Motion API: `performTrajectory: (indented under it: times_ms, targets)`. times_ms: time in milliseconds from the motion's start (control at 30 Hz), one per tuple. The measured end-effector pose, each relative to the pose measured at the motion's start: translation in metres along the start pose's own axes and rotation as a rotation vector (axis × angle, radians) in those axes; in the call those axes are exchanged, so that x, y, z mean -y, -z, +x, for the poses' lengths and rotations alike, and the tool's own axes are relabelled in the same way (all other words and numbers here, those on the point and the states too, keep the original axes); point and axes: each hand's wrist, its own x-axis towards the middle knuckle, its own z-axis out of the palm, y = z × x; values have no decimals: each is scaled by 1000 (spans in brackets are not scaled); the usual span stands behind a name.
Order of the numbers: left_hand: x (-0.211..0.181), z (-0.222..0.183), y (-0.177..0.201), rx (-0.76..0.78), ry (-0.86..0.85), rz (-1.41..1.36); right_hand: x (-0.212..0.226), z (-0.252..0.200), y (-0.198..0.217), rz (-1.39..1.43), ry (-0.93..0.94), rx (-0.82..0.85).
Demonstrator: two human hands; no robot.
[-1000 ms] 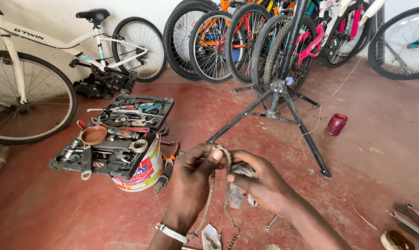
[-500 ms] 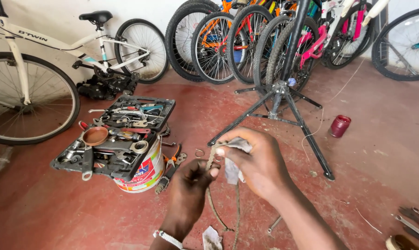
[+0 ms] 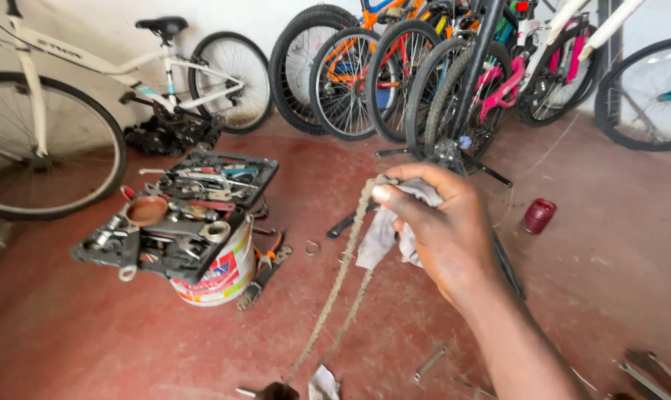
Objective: Cleaning a bicycle chain and derailleur by wiping them with a cloth and using pliers.
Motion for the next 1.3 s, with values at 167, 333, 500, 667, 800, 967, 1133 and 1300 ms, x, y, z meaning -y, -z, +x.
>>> performTrajectory:
  times_ms: [167, 333, 500, 667, 800, 967, 1133, 1300]
  targets:
    - [-212, -181, -109, -588, -47, 405, -41, 0, 5, -29, 8, 109]
    - [-320, -209, -141, -378, -247, -84, -67, -4, -3, -149, -138, 75]
    - [-395, -215, -150, -280, -246, -21, -91, -2, 12, -198, -198, 82]
    - [-436, -218, -162, -110, -317, -269, -106, -5, 10, -513, -239, 157]
    - [-459, -235, -174, -15, -121, -503, -116, -20, 7, -502, -256, 260]
    - [-417, -210, -161, -98, -68, -681, -103, -16, 7, -465, -177, 293]
    - [-411, -194, -146, -195, 678, 184, -74, -9, 6, -545, -66, 299]
    - [-488, -227, -168, -30, 55, 484, -64, -10, -2, -393, -145, 288]
